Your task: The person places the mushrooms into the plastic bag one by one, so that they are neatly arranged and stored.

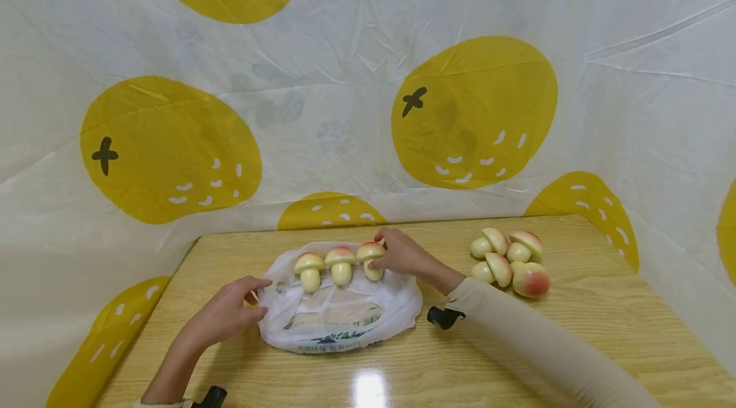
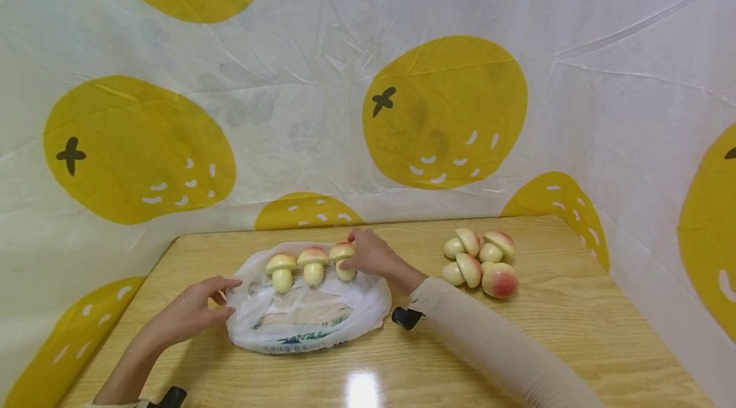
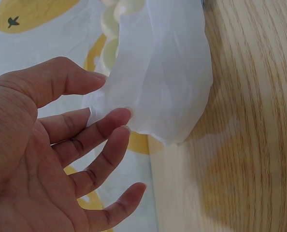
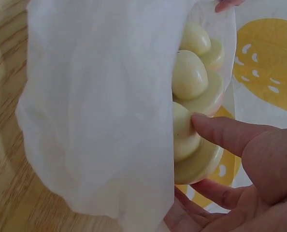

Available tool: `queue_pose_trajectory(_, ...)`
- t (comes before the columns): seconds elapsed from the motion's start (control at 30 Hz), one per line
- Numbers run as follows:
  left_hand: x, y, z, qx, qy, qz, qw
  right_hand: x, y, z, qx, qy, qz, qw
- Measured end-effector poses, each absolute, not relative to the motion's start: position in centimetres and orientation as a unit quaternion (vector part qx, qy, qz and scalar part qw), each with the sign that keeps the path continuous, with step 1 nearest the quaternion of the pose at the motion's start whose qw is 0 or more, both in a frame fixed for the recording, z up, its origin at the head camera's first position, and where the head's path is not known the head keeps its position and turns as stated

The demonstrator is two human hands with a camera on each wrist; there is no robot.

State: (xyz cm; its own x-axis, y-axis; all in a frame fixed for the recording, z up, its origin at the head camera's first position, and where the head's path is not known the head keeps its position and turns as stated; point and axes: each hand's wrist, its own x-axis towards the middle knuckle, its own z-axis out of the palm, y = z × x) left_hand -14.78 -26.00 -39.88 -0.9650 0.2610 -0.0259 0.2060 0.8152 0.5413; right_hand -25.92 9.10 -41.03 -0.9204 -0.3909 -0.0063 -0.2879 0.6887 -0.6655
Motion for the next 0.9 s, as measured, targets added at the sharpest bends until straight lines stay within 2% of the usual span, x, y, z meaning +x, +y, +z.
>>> queue_pose_trajectory(0.4,-14.6,-25.8,-39.5,0.121,0.948,0.29,0.057,-25.8,10.2,-40.2,-0.188,0.913,-0.345,0.108)
queue_pose_trajectory(0.9,-14.8,-25.7,-39.6,0.112,0.95,0.284,0.057,-24.8,13.0,-38.8,-0.232,0.889,-0.385,0.092)
